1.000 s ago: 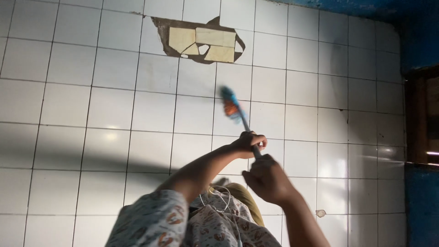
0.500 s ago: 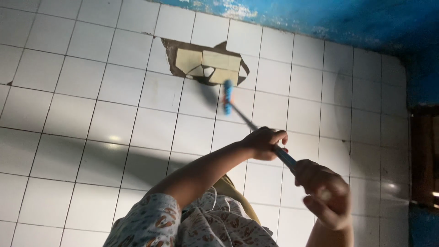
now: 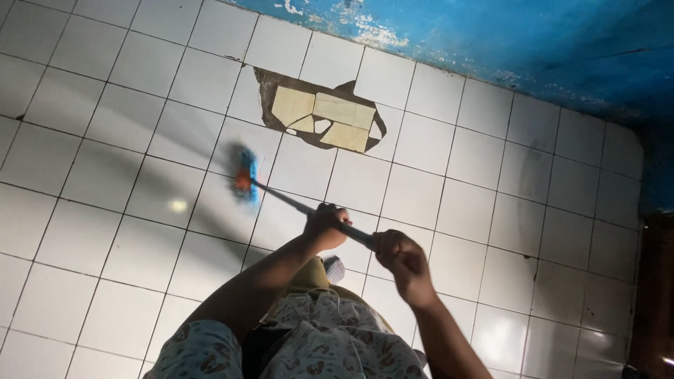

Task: Sweeping a tiled floor using a broom.

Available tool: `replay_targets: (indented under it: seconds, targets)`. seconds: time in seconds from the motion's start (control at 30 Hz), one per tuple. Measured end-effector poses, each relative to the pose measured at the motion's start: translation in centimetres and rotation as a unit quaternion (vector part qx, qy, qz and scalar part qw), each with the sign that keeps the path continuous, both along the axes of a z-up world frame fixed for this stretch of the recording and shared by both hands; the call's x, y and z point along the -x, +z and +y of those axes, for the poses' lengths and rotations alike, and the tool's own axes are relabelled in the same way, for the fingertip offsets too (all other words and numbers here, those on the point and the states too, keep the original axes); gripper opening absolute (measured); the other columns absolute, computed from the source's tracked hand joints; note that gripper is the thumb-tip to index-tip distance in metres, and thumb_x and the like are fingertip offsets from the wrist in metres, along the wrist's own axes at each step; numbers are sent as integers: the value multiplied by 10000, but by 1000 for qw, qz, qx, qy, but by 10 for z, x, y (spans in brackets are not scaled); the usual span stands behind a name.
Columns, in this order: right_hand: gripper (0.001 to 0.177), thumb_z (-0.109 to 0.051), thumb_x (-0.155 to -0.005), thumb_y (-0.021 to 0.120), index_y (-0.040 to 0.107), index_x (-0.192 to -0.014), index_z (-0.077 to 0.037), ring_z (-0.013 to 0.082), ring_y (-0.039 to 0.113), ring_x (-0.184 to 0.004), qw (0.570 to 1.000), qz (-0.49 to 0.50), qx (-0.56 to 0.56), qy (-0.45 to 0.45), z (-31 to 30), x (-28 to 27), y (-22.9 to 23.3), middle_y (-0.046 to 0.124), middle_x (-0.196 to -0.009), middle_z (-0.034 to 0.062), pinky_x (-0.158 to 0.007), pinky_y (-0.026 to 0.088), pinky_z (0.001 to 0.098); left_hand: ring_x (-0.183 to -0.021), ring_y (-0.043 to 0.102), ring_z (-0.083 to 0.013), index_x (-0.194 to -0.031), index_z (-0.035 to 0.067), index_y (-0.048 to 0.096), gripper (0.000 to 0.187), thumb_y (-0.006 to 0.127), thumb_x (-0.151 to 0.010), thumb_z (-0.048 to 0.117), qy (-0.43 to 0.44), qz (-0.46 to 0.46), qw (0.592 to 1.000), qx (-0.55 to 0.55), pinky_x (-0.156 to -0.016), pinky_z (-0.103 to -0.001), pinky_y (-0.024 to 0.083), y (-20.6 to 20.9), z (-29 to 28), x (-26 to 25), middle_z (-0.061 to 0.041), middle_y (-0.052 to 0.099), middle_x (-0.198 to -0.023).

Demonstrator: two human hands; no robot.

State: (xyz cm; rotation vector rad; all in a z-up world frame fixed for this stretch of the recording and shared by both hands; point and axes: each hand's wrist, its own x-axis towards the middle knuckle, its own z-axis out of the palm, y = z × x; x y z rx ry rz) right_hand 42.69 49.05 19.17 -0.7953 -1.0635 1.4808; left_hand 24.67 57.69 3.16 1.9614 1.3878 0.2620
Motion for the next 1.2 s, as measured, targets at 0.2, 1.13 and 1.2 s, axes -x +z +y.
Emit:
replay_targets:
  seconds: [0.2,1.13,1.2]
  targets:
    - [281,70,-888,626,527,-637,-6,186,418,-597,956,-292,12,-11,38,-24,82,499,-625,65,-569,348,375,-908,652,-335,-882,155,707,98,727,-848,245,-21,-141,988,-64,-807,-472,520,39,43,-82,-63,719,-843]
    - [139,12,-949,610,642,-1058,-67,291,607,-1042,998,-48,-23,14,274,29,-37,641,-1018,145,-1069,469,504,-837,700,-276,-1062,124,610,339,755,-812,301,-223,54,959,168,-725,-415,562,9,329,65,-115,711,-860]
    - [115,67,-963,617,616,-1001,-41,284,595,-1000,997,-76,8,20,282,46,-53,625,-996,143,-1082,469,482,-886,688,-290,-1066,121,617,347,766,-794,277,-226,51,962,144,-755,-420,553,-5,334,84,-118,715,-887]
